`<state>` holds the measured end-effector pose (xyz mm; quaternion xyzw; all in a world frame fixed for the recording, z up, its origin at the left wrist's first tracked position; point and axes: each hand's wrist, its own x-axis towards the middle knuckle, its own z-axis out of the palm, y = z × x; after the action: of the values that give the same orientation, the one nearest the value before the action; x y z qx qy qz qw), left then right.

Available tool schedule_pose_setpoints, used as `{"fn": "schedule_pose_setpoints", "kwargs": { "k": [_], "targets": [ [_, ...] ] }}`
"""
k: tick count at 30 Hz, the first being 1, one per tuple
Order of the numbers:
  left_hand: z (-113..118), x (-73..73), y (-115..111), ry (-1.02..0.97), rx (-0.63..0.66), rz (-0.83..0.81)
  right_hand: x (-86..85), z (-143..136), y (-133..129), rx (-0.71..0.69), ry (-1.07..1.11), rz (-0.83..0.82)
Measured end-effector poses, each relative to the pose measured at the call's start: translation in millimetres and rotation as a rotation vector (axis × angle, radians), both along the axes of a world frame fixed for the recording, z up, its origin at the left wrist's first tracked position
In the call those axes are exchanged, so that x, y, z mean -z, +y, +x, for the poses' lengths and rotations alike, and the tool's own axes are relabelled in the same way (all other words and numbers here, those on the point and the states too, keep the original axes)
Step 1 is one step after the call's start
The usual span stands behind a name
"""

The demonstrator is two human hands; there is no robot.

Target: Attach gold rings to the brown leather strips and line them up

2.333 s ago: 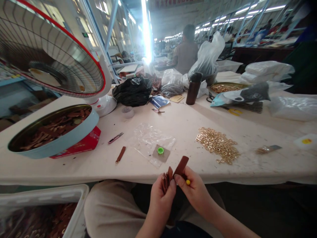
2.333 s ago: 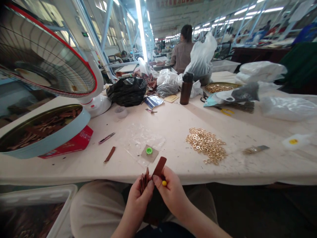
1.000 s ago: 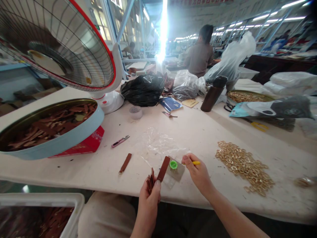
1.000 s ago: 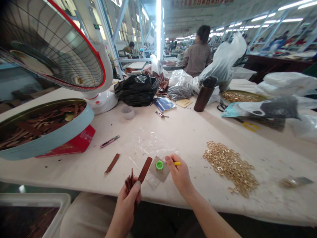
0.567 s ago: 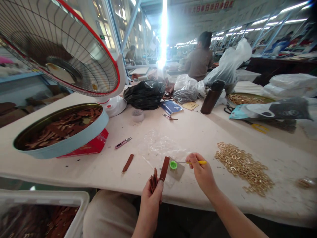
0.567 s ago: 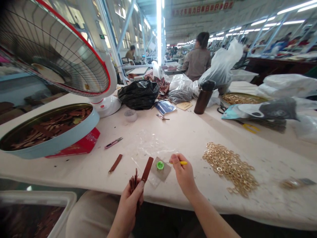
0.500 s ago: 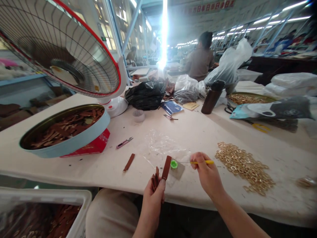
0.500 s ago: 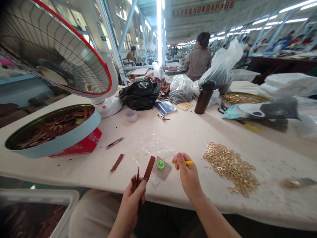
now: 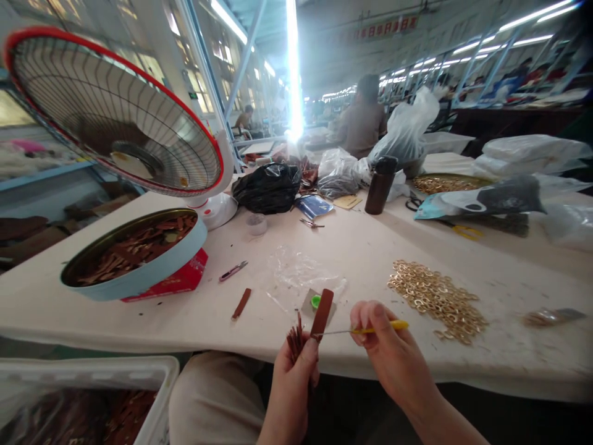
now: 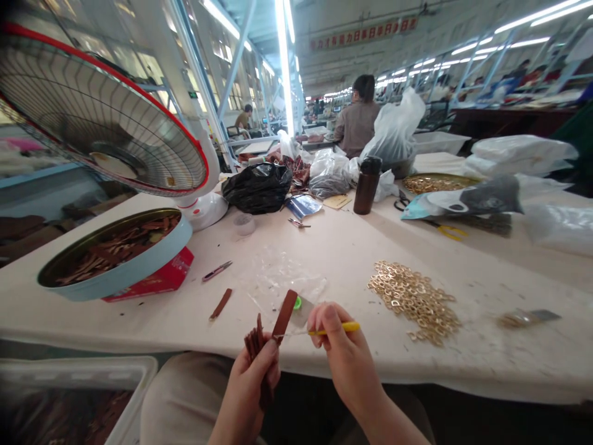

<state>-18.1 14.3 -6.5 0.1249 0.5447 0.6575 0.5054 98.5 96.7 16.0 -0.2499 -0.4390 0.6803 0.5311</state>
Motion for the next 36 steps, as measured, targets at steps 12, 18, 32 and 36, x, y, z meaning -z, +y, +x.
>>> {"fn": "schedule_pose_setpoints", "kwargs": {
  "k": [12, 18, 32, 36],
  "targets": [
    [13.5, -6.6, -9.7, 0.171, 0.032, 0.006, 4.8, 5.8, -16.3, -0.285, -0.576, 0.338],
    [16.2, -4.5, -10.2, 0.333, 0.043, 0.067, 4.2, 8.1, -19.2, -0.359, -0.582, 0.265],
    [-0.6, -2.5, -11.2, 0.579, 0.2, 0.044, 7.1, -1.9, -18.4, -0.374, -0.662, 0.255],
    [-7.5, 5.1, -8.5, 0.615, 0.173, 0.008, 20.0, -13.7, -18.0, -0.366, -0.634, 0.246]
  ]
}}
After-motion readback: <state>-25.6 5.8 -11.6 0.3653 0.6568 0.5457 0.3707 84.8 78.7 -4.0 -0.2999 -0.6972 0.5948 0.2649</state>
